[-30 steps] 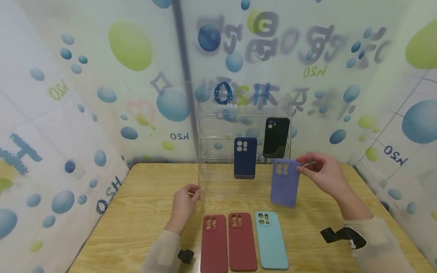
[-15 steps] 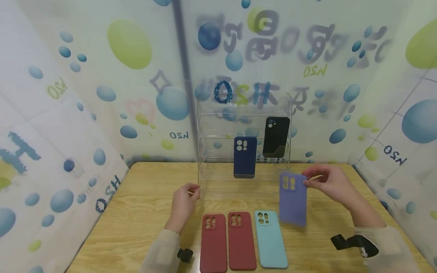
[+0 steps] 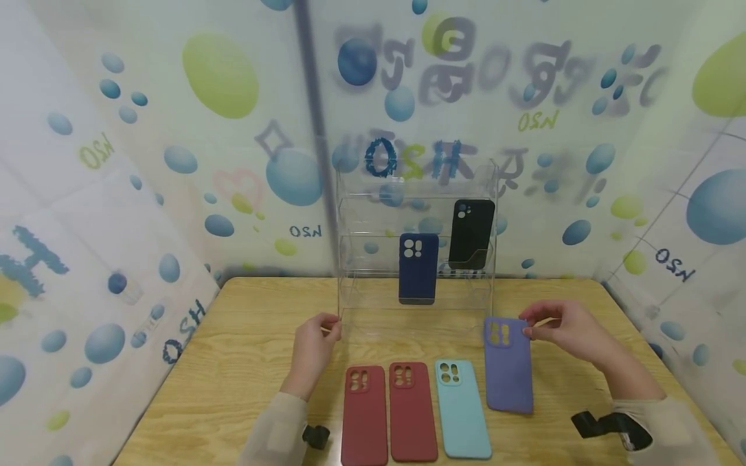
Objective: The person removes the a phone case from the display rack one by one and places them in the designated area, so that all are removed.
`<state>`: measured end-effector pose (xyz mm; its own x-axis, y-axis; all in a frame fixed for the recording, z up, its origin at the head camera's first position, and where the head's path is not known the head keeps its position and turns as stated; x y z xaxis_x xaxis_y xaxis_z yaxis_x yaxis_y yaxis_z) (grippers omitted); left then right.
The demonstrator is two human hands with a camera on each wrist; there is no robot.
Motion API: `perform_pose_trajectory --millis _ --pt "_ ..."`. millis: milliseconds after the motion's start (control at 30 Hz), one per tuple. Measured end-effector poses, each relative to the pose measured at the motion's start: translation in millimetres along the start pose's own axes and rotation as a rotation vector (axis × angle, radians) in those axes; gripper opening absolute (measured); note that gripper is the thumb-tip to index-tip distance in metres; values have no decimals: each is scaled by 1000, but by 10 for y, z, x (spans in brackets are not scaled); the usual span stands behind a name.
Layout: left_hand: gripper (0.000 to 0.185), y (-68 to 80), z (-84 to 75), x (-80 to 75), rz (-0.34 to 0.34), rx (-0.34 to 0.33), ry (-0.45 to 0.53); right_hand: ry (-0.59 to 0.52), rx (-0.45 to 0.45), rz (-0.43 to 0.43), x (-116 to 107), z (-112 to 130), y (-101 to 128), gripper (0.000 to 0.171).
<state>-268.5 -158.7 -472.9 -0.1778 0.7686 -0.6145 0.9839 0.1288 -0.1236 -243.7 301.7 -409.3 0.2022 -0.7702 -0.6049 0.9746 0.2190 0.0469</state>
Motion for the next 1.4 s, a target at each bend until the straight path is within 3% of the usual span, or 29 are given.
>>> perform_pose_trajectory --millis 667,1000,1233,1400 --pt "18 -3 4 4 -9 2 0 -1 38 72 216 -322 12 28" --pt "18 -2 2 6 -7 -3 -5 29 16 99 355 -442 0 25" --pt "18 2 3 4 1 -8 3 122 -10 65 446 -438 0 20" --pt "18 -1 8 13 -2 -7 2 137 19 46 483 -423 14 19"
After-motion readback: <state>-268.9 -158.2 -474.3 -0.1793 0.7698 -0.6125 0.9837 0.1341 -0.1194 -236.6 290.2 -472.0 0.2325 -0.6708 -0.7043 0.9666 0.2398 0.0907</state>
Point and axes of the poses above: each hand's wrist, its own y-axis away from the middle knuckle, its own x-axis out of the palm, z = x × y, the point moved 3 cm from there along -y, towards the middle knuckle, and after that the axes turned 1 degree about -y, right-handed, at the moved point
